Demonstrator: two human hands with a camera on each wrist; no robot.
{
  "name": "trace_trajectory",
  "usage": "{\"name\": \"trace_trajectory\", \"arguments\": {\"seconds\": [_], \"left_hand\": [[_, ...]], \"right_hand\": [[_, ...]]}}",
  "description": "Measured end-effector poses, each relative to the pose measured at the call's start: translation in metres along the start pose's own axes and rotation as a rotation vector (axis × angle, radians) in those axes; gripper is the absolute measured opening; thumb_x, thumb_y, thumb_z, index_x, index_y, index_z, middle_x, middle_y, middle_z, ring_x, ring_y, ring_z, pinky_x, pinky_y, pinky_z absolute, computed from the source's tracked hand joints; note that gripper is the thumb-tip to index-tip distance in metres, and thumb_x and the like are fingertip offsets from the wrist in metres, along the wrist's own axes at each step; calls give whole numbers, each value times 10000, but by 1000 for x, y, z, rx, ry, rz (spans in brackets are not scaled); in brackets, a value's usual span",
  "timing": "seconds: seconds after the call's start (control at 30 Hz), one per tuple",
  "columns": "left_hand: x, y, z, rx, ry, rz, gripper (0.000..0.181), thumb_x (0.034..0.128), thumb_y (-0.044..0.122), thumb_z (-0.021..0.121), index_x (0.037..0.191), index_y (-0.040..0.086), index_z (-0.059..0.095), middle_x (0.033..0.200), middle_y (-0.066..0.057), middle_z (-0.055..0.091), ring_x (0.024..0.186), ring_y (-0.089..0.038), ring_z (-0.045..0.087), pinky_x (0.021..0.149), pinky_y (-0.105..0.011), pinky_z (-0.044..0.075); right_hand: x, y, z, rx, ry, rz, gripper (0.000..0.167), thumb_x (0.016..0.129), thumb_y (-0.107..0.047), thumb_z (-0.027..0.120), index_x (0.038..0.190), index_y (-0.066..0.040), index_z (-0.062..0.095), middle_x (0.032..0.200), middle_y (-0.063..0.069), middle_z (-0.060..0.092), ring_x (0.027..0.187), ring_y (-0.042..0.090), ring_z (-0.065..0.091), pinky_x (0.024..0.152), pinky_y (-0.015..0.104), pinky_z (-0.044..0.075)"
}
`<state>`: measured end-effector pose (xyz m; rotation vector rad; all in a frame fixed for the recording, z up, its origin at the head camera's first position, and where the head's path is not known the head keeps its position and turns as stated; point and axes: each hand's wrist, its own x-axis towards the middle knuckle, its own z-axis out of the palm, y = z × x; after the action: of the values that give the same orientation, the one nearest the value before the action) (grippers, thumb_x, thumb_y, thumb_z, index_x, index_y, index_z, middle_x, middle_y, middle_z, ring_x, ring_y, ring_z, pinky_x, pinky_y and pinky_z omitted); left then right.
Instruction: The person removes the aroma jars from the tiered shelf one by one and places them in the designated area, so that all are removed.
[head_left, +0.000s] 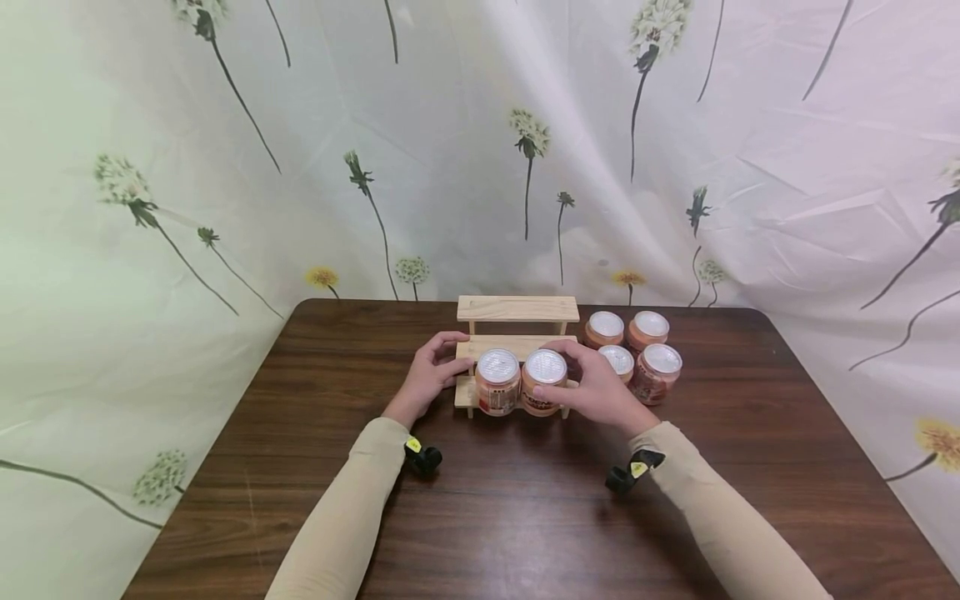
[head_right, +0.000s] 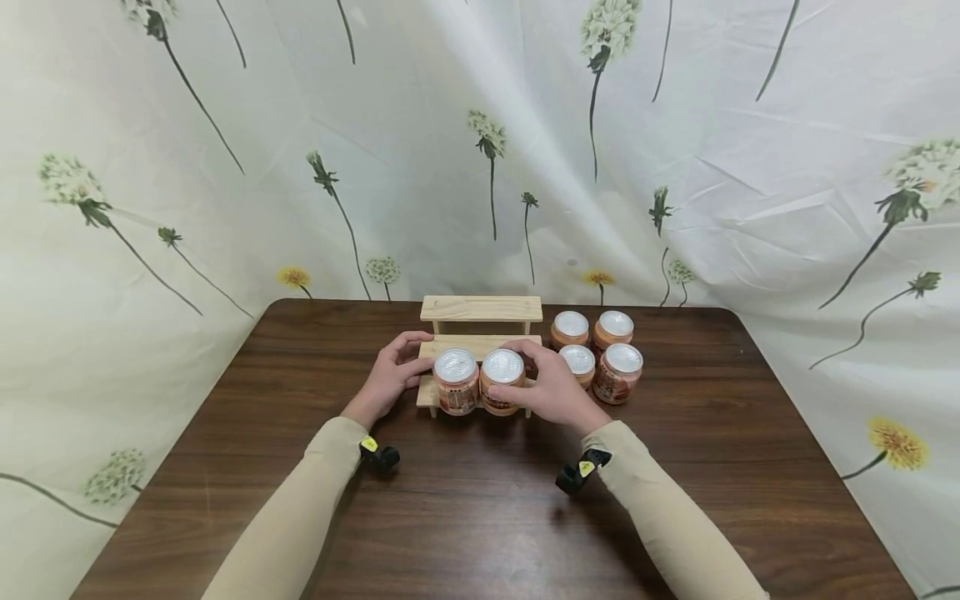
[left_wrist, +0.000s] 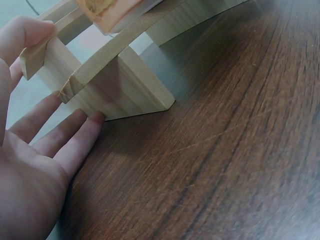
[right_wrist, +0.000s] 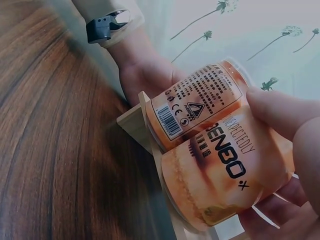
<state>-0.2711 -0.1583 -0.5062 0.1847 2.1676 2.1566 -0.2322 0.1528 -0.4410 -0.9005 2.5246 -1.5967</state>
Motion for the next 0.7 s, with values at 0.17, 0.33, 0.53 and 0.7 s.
{"name": "trace_trajectory", "arguments": {"seconds": [0.17, 0.33, 0.53, 0.7], "left_hand": [[0, 0, 0, 4, -1, 1, 434, 963, 139, 787, 1365, 140, 622, 1444, -164, 546, 1218, -281, 632, 791, -310, 607], [0, 0, 0, 1, 3, -5, 430, 960, 139, 790, 1357, 143, 625, 1446, -156, 553, 1212, -276, 632, 781, -306, 603], [0, 0, 0, -4, 2, 0, 422, 961, 132, 786, 1352, 147, 627, 1442, -149, 553, 1209, -277, 638, 791, -313, 610], [0, 0, 0, -15, 0, -3, 440, 963, 117, 782, 1370, 127, 618, 1446, -159, 546, 1208, -281, 638, 793, -314, 611]], "right_hand": [[-2, -2, 1, 2, 27, 13, 517, 845, -194, 912, 1282, -113, 648, 1215, 43, 673, 1114, 202, 676, 1007, 431, 539], [-5, -3, -1, -12, 50, 56, 530, 837, -231, 922, 1283, -150, 647, 1189, 22, 695, 1100, 194, 679, 982, 417, 546], [-11, -4, -9, -24, 78, 81, 574, 825, -231, 931, 1309, -143, 636, 1182, 36, 701, 1057, 215, 674, 916, 412, 560], [-15, -4, -16, -44, 116, 59, 592, 810, -213, 941, 1319, -133, 651, 1193, 32, 710, 1048, 210, 674, 902, 324, 557]]}}
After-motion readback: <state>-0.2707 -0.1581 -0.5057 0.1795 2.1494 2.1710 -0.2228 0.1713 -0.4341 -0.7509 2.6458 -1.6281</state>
